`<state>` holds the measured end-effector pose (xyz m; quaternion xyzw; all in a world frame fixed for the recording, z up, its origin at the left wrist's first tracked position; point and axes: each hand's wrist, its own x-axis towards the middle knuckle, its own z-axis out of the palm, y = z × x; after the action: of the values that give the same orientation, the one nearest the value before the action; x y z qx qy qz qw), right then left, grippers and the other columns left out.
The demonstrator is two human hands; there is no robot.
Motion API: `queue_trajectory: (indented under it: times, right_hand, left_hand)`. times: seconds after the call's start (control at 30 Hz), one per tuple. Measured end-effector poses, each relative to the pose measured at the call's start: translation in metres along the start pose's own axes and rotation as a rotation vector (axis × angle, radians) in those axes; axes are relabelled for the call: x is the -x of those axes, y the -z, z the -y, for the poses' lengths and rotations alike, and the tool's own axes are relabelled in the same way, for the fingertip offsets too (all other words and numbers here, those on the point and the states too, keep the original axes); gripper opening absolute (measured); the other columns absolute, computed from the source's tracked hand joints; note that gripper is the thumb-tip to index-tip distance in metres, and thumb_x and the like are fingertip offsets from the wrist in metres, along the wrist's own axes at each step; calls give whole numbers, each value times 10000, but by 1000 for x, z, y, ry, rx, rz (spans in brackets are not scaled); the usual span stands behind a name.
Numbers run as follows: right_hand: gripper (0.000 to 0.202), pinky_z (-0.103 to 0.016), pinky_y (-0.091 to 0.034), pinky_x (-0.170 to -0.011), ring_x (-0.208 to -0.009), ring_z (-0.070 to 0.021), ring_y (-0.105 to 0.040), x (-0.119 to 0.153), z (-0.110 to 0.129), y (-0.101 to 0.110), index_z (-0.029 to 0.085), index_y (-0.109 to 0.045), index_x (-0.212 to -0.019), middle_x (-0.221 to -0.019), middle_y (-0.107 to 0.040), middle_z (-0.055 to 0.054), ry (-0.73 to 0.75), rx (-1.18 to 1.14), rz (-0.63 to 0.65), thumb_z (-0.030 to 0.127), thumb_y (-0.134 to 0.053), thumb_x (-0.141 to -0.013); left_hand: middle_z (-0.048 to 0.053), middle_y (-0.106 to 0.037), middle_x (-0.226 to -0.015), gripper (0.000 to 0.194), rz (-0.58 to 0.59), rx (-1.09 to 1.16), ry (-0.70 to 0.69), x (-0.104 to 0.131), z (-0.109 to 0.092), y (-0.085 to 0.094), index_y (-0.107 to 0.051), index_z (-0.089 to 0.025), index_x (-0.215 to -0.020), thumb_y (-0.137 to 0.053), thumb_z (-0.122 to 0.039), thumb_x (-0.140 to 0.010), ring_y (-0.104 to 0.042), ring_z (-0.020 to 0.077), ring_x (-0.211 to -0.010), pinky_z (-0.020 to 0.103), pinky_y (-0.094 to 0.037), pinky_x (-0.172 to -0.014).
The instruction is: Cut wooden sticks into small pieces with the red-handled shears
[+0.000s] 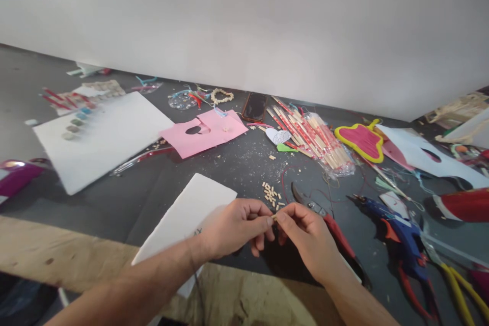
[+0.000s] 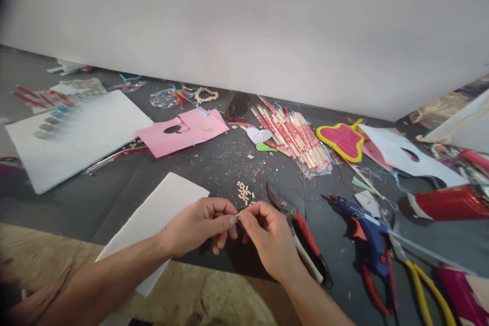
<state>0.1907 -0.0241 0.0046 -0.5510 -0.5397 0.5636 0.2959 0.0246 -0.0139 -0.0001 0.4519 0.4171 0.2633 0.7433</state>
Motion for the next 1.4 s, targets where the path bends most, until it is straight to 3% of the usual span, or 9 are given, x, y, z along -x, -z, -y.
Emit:
queue_trajectory:
  times: [0.53,1.17,1.4]
  right_hand:
    - [236,-222,-424,-559,-573,-99,-516,1,-3,-1,175,-562,-776,-640,-559,21,39,-53,-11,405,-526,-812]
    - [185,-217,-436,-588,-624,-120,-554,4,-3,-5,208,-571,-794,-684,-604,8,154,186,-149,383,-519,-820]
    - [192,-219,-452,-588,-628,-121,-567,4,-1,-4,202,-580,-812,-692,-617,5,138,115,-126,388,-532,-806]
  left_hand:
    - [22,-611,-656,206,-3,48,-54,-1,3,2,-592,-110,-766,-551,-312,-777,-501,59,-447,181,-452,-425]
    - [19,-596,-663,252,-8,60,-95,0,5,1,-590,-108,-791,-562,-358,-776,-502,58,-455,188,-455,-438]
    - [15,-593,-665,256,-9,54,-110,-1,5,1,-588,-112,-782,-557,-366,-780,-500,56,-455,185,-450,-435]
